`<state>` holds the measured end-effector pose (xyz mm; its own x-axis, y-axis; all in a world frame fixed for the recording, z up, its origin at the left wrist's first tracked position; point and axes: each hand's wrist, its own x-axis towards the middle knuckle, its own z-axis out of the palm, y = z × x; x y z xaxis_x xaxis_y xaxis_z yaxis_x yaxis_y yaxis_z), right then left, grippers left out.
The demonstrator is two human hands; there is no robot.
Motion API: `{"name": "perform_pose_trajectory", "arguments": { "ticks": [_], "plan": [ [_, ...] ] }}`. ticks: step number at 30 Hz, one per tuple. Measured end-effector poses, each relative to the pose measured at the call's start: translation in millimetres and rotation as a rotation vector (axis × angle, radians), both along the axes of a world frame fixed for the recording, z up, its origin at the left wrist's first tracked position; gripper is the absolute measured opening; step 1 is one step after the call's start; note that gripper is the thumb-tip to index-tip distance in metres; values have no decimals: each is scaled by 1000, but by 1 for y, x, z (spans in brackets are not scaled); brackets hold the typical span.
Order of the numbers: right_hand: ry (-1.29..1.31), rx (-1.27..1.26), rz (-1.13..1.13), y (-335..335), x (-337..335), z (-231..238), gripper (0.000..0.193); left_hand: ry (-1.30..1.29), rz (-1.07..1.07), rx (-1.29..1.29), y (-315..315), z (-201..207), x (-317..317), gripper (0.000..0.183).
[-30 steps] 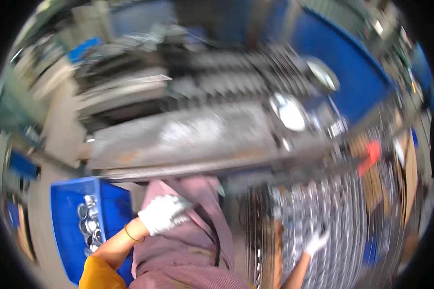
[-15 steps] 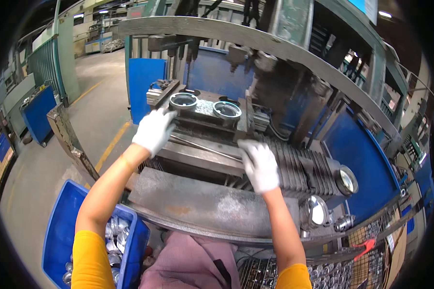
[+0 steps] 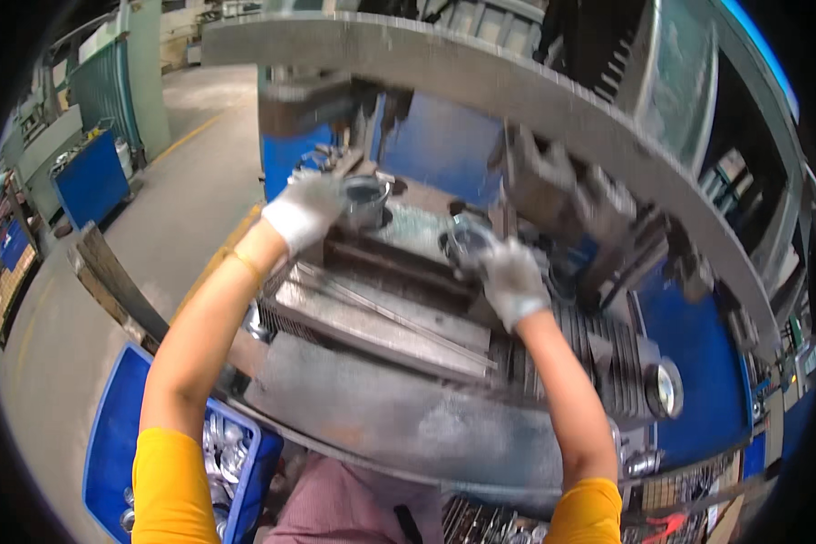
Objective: The person loads metal parts into a machine, cleans them using a handheld air blow gun, brushes the machine fixture with a brush, and stacks finished metal parts into a wire container by hand.
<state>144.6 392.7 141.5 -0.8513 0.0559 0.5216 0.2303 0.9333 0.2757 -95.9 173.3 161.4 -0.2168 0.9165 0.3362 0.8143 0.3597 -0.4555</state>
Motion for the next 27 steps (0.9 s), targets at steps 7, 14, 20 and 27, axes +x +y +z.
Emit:
{"name": "perform_pose_trajectory", "arguments": {
  "ticks": [7, 14, 20, 27],
  "plan": [
    [354, 141, 200, -15, 63, 1, 17, -81, -200, 338, -27, 5, 38, 9],
    [452, -1319, -256, -79, 219, -45, 32, -611, -471, 551, -57, -71, 171, 25],
    [548, -2523, -245, 3, 282, -224, 22, -2109, 356, -13, 32, -197, 251, 44],
    [808, -1518, -558, -64, 271, -148, 34, -1022, -112, 582, -11, -189, 276, 27]
  ]
}}
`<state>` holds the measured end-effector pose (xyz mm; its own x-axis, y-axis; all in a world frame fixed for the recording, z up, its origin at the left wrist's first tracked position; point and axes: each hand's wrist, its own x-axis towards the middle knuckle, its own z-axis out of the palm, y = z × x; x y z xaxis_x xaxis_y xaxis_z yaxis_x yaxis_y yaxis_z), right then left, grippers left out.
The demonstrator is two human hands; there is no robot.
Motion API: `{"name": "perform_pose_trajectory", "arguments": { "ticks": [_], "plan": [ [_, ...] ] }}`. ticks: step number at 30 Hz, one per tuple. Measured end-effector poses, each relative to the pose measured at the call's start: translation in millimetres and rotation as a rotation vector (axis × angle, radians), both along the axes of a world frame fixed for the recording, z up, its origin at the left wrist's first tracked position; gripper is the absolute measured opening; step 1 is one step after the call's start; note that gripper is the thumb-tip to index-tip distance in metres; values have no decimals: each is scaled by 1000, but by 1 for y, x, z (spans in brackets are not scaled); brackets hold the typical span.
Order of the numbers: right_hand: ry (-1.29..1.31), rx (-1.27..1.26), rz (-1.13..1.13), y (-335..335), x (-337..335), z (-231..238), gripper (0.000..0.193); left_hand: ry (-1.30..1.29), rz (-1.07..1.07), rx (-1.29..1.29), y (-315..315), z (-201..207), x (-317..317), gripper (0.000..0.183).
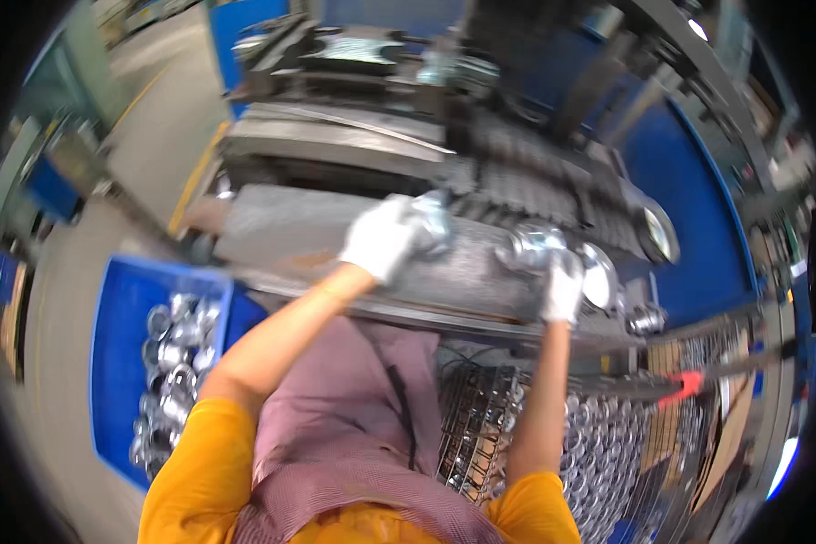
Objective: The person loads metal parts into a machine, cleans them using a handheld air blow gun, brushes the machine fixture with a brush, and stacks finished metal parts into a wire container by hand.
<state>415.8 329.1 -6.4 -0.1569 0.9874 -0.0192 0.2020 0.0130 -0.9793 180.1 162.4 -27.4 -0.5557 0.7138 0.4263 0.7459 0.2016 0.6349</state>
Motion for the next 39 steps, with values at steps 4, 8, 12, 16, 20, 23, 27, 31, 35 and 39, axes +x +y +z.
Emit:
{"name": "perform_pose_trajectory", "arguments": {
  "ticks": [4, 8, 12, 16, 20, 23, 27, 31, 35, 39],
  "plan": [
    [-1014, 817, 113, -7, 24, -36, 29, 539, -202, -114, 32, -9, 65, 14],
    [-808, 674, 19, 17, 56, -58, 39, 302, -219, 5, 29, -4, 88, 41],
    [-753, 947, -76, -12, 58, -14, 54, 142, -251, -117, -152, 53, 2, 26],
    [-709, 861, -125, -68, 77, 1, 46, -127, 358, -421, -324, -6, -96, 31],
    [-872, 712, 150, -76, 80, -9, 42, -65, 617, -871, -441, -128, -173, 47],
    [-922, 701, 273, -82, 67, -1, 37, -179, 675, -1104, -466, -169, -188, 59],
    [-835, 582, 349, -84, 65, 10, 35, -200, 1009, -1088, -454, -168, -191, 63],
    [-1205, 422, 379, -101, 66, 16, 72, -653, 1000, -893, -467, -209, -208, 57],
    [-972, 556, 484, -65, 82, -32, 28, -539, 952, -674, -473, -226, -206, 34],
    [-1010, 656, 410, -107, 24, 6, 24, -437, 966, -422, -500, -215, -204, 31]
  ]
}}
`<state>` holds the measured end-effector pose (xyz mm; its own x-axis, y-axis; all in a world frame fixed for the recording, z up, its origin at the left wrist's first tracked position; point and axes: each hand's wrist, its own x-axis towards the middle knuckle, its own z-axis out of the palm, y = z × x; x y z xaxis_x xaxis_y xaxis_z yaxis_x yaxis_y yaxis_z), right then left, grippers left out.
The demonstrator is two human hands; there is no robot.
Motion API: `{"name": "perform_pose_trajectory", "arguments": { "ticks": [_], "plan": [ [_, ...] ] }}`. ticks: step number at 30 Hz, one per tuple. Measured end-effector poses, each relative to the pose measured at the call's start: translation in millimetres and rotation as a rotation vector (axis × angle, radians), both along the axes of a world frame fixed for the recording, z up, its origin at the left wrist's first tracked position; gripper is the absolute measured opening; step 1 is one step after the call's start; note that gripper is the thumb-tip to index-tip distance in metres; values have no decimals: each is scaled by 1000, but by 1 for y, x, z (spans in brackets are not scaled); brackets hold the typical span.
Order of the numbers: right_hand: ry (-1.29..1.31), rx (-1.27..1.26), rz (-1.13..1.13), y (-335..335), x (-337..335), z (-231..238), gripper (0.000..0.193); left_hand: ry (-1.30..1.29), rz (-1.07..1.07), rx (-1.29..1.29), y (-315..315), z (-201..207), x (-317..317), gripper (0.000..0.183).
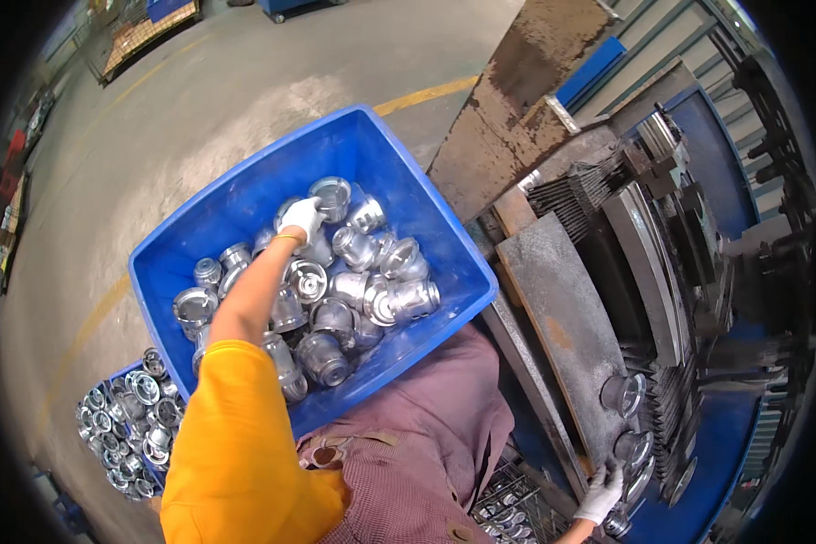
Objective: The person loads metal parts into a machine, cleans them using a handheld air blow gun, brushes the machine fixture with a brush, and stacks finished metal parts into a wire container by hand.
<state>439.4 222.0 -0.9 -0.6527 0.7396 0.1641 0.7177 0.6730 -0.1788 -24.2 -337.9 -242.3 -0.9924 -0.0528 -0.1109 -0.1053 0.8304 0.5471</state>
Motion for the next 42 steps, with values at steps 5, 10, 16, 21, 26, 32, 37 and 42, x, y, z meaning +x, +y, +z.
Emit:
{"name": "perform_pose_trajectory", "arguments": {
  "ticks": [5, 10, 16, 21, 26, 32, 37, 42],
  "plan": [
    [284, -212, 350, -49, -96, 20, 31, -148, -223, 220, 12, 121, 18, 22],
    [310, -281, 1011, -167, -217, 82, 55, -296, -532, 309, 97, 257, 67, 28],
    [177, -178, 1129, -122, -244, 98, 19, 25, -1083, 407, 224, 320, 94, 49],
    [433, -27, 689, -46, -205, 12, 20, 514, -995, 5, 335, 274, 104, 68],
    [287, 49, 478, -36, -200, -38, 22, 420, -924, -223, 412, 210, 113, 70],
    [233, -43, 644, -25, -173, 3, 38, 560, -1172, -329, 341, 293, 83, 50],
    [-5, 35, 597, -21, -192, -24, 19, 723, -1344, -372, 347, 233, 32, 24],
    [445, -61, 556, -12, -178, -11, 17, 910, -1379, -265, 343, 227, 38, 12]
  ]
}}
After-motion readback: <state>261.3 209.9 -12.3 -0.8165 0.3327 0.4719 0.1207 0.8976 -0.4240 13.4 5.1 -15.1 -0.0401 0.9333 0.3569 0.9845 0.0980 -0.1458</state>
